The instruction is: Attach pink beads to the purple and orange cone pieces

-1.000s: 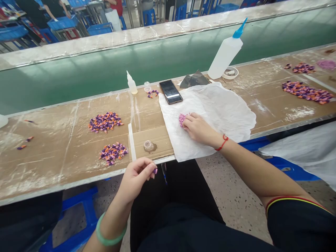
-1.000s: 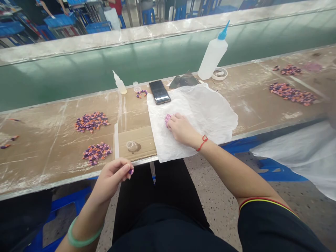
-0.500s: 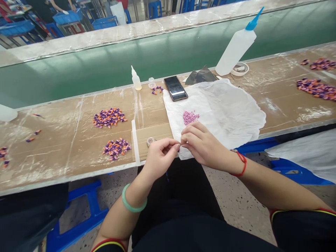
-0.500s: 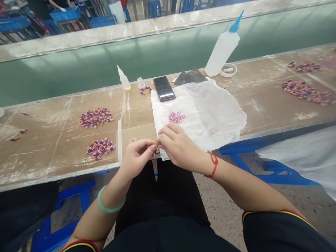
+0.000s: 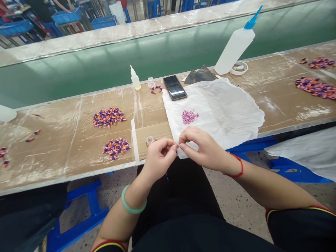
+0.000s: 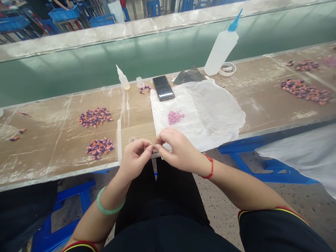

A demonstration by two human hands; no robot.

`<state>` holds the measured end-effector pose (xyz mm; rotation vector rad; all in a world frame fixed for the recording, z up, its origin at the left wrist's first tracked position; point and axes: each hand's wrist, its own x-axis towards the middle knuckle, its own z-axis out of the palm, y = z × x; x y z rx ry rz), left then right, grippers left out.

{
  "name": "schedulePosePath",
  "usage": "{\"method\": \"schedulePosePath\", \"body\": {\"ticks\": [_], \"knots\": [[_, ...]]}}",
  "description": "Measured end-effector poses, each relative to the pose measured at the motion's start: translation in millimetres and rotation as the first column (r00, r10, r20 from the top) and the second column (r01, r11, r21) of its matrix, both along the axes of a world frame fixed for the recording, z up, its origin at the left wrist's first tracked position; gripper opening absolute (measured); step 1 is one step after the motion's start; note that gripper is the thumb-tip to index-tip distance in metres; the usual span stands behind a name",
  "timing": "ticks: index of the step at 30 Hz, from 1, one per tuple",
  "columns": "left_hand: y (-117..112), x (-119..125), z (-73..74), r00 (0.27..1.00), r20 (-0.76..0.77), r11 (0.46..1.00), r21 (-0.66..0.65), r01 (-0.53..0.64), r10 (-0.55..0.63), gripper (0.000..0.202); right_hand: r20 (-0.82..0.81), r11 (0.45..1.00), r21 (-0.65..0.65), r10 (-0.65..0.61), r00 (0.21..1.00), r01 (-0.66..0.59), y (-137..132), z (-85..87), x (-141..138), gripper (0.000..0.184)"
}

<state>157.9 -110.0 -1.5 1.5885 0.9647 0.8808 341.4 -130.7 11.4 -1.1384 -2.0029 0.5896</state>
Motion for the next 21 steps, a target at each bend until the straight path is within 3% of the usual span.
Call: {"method": "schedulePosePath", "body": {"ticks": [5, 13, 21], "knots": [[0, -2, 1.9, 0.998, -0.054, 0.998, 0.06, 0.027, -0.024, 0.018, 0.001, 0.999, 0.034, 0.009, 1.0, -0.009, 2, -1.1, -2, 0.015], [3, -5, -0.6, 1.0, -0.014, 1.0, 0.014, 0.016, -0.016, 0.019, 0.116, 0.989, 0.145, 0.008, 0.993, -0.025, 4, -1.8, -9, 0.018], [-2, -50, -15.4, 0.984, 0.084, 0.978, -0.15, -0.146, 0.159, 0.026, 0.044, 0.991, -0.009, 0.132, 0.99, -0.132, 18, -3.2, -11, 0.016]]}}
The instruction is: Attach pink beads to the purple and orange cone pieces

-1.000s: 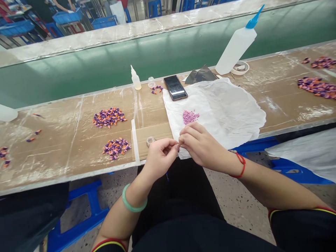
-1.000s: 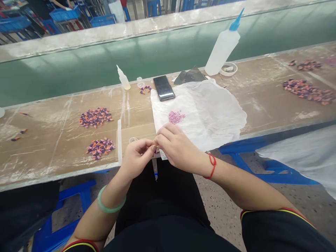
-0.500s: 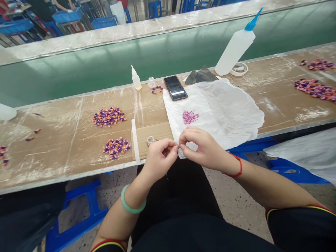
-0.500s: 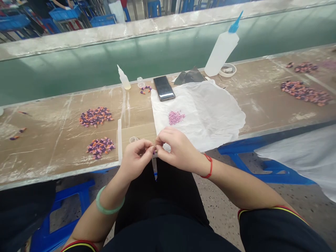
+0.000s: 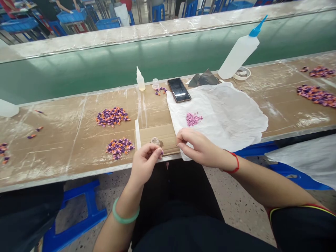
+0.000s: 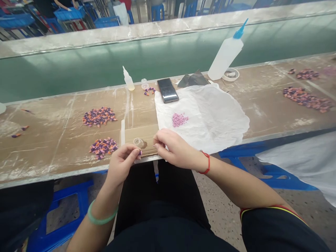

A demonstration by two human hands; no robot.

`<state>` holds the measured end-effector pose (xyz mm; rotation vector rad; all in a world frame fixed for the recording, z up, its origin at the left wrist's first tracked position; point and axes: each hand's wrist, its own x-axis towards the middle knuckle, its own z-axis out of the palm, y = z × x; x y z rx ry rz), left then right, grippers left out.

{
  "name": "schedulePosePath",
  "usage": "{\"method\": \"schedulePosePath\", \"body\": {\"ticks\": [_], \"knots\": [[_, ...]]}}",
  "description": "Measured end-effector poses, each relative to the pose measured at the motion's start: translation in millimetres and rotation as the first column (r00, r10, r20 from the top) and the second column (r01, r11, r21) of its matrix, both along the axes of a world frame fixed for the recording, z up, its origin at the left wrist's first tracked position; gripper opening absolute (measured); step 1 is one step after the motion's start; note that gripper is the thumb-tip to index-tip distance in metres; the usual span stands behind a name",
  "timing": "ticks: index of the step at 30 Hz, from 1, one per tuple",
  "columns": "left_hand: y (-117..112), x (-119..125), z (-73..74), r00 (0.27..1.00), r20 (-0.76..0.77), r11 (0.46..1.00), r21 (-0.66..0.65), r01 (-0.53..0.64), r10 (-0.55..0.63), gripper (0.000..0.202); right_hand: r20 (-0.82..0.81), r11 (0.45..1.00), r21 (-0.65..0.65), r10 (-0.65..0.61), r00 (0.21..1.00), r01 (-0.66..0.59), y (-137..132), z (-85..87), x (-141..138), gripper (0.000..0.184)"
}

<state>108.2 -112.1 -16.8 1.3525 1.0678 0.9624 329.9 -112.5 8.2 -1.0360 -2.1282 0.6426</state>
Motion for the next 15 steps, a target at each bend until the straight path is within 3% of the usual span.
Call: {"method": "schedulePosePath", "body": {"ticks": [2, 6, 8, 15], "knots": [[-1, -15, -4.5, 0.999, -0.03, 0.999, -0.021, -0.037, 0.037, 0.029, 0.044, 0.999, 0.022, 0.04, 0.998, -0.041, 10, -2.5, -4, 0.016], [3, -33, -11.8, 0.993, -0.067, 0.994, -0.043, -0.103, 0.1, 0.03, 0.339, 0.987, 0.07, 0.11, 0.934, -0.141, 36, -6.0, -18, 0.018], [5, -34, -13.9, 0.993, -0.078, 0.995, -0.04, -0.088, 0.084, 0.028, 0.45, 0.978, 0.076, 0.139, 0.882, -0.193, 48, -5.9, -27, 0.019], [0, -29, -17.4, 0.989, -0.111, 0.995, 0.026, -0.096, 0.098, 0.019, 0.615, 0.952, 0.074, 0.191, 0.765, -0.297, 67, -0.4, -45, 0.018]]}}
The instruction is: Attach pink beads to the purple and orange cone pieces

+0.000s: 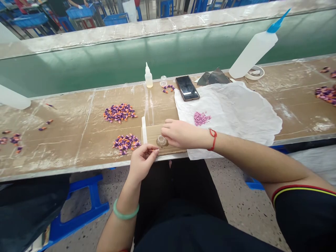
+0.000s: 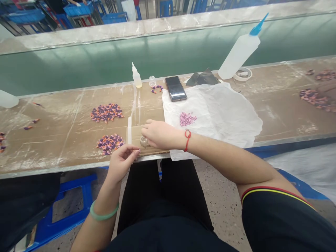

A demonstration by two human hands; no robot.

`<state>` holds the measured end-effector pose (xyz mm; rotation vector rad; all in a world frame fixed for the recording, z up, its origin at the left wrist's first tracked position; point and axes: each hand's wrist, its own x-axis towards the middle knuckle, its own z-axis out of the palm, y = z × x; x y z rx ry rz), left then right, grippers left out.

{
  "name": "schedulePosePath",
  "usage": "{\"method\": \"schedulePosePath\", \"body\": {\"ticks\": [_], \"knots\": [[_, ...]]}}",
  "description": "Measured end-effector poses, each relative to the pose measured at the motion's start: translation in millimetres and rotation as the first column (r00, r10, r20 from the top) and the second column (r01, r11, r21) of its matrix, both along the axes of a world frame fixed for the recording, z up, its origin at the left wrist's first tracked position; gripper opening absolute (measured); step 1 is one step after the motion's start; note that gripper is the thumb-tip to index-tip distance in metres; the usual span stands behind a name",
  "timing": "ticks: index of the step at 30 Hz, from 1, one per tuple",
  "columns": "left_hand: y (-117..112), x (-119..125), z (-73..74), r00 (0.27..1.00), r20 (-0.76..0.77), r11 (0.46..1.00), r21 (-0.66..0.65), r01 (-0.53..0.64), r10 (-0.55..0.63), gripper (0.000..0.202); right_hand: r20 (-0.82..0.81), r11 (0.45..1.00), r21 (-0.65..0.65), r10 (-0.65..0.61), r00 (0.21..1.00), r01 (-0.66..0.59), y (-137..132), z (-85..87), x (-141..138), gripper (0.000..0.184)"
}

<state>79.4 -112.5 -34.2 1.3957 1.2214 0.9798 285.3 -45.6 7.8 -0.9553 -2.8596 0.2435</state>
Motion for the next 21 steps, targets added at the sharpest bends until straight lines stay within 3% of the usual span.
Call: {"method": "schedulePosePath", "body": {"ticks": [7, 14, 19, 21], "knots": [[-2, -3, -3.1, 1.0, 0.018, 1.0, 0.013, -0.003, 0.003, 0.02, 0.109, 0.999, 0.026, 0.045, 0.993, -0.048, 1, 3.5, -5, 0.013], [-2, -2, -2.0, 1.0, 0.025, 1.0, 0.018, -0.014, 0.014, 0.02, 0.116, 0.999, 0.009, 0.04, 0.992, -0.041, 2, 7.5, -8, 0.011], [-2, -3, -3.4, 0.992, 0.113, 0.998, -0.028, -0.057, 0.06, 0.025, 0.021, 0.999, -0.038, -0.011, 1.0, 0.011, -1, 11.7, -6, 0.015], [-3, -2, -3.2, 0.974, 0.2, 0.994, -0.048, -0.099, 0.106, 0.032, -0.163, 0.98, -0.194, -0.075, 0.984, 0.043, -6, 12.5, -3, 0.016]]}}
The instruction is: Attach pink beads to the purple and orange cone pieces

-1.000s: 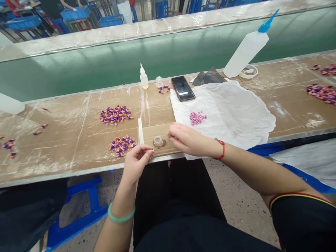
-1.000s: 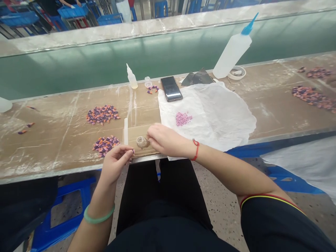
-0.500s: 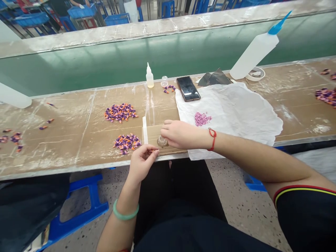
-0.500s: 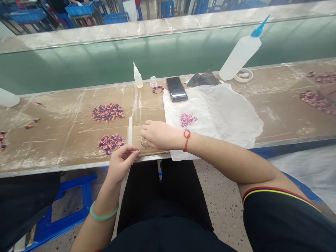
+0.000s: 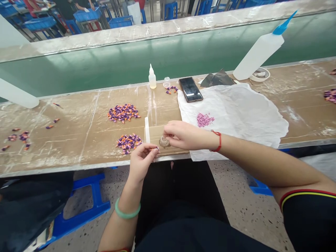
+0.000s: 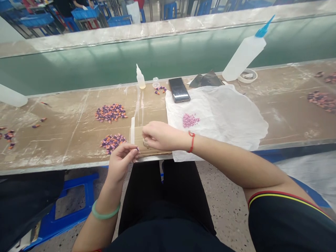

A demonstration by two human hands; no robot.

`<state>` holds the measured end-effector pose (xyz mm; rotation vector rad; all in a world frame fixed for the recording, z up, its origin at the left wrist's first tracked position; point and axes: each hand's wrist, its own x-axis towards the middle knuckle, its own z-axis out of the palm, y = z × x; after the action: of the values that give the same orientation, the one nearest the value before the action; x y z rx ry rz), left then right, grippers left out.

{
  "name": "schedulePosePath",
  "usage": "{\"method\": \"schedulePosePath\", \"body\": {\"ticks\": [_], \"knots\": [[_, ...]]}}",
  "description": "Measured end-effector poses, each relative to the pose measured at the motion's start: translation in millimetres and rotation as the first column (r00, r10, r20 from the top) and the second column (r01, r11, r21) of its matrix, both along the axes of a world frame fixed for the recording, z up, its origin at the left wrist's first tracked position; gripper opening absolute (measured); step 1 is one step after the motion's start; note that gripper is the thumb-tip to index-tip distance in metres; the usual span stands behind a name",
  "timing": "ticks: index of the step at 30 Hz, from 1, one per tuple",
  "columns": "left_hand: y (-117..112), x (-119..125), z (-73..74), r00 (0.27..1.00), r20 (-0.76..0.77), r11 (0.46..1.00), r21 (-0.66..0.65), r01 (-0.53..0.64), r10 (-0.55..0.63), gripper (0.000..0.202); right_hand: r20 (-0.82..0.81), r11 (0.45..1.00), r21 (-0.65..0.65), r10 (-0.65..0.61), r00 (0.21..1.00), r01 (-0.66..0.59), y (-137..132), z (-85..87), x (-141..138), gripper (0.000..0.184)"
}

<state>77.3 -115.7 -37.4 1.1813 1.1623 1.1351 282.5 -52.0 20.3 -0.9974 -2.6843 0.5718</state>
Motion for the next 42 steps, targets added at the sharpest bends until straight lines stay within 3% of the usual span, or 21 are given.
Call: {"method": "schedulePosePath", "body": {"ticks": [2, 4, 6, 7, 13, 23, 42], "knots": [[-4, 2, 3.2, 0.995, 0.094, 0.999, 0.023, -0.036, 0.034, 0.036, -0.262, 0.961, -0.275, -0.075, 0.962, 0.0, -8, 0.8, 3, 0.015], [-9, 7, 9.8, 0.985, 0.168, 0.996, 0.072, -0.048, 0.035, 0.034, -0.444, 0.85, -0.517, -0.169, 0.88, -0.098, -18, 3.1, 5, 0.014], [-13, 12, 18.3, 0.977, 0.212, 0.991, 0.125, -0.052, 0.024, 0.029, -0.512, 0.763, -0.623, -0.229, 0.828, -0.174, -27, 7.8, 6, 0.015], [-15, 14, 22.4, 0.974, 0.226, 0.987, 0.152, -0.052, 0.017, 0.026, -0.515, 0.753, -0.633, -0.236, 0.824, -0.18, -30, 10.9, 6, 0.016], [-19, 19, 31.7, 0.96, 0.276, 0.97, 0.24, -0.032, -0.036, 0.011, -0.464, 0.828, -0.546, -0.173, 0.869, -0.127, -39, 23.9, 7, 0.017], [-21, 18, 32.0, 0.959, 0.275, 0.961, 0.278, -0.012, -0.068, 0.015, -0.456, 0.885, -0.453, -0.125, 0.881, -0.109, -42, 25.4, 8, 0.015], [-20, 22, 34.3, 0.958, 0.279, 0.948, 0.318, -0.026, -0.068, 0.014, -0.46, 0.928, -0.357, -0.076, 0.884, -0.106, -43, 28.0, 7, 0.011]]}}
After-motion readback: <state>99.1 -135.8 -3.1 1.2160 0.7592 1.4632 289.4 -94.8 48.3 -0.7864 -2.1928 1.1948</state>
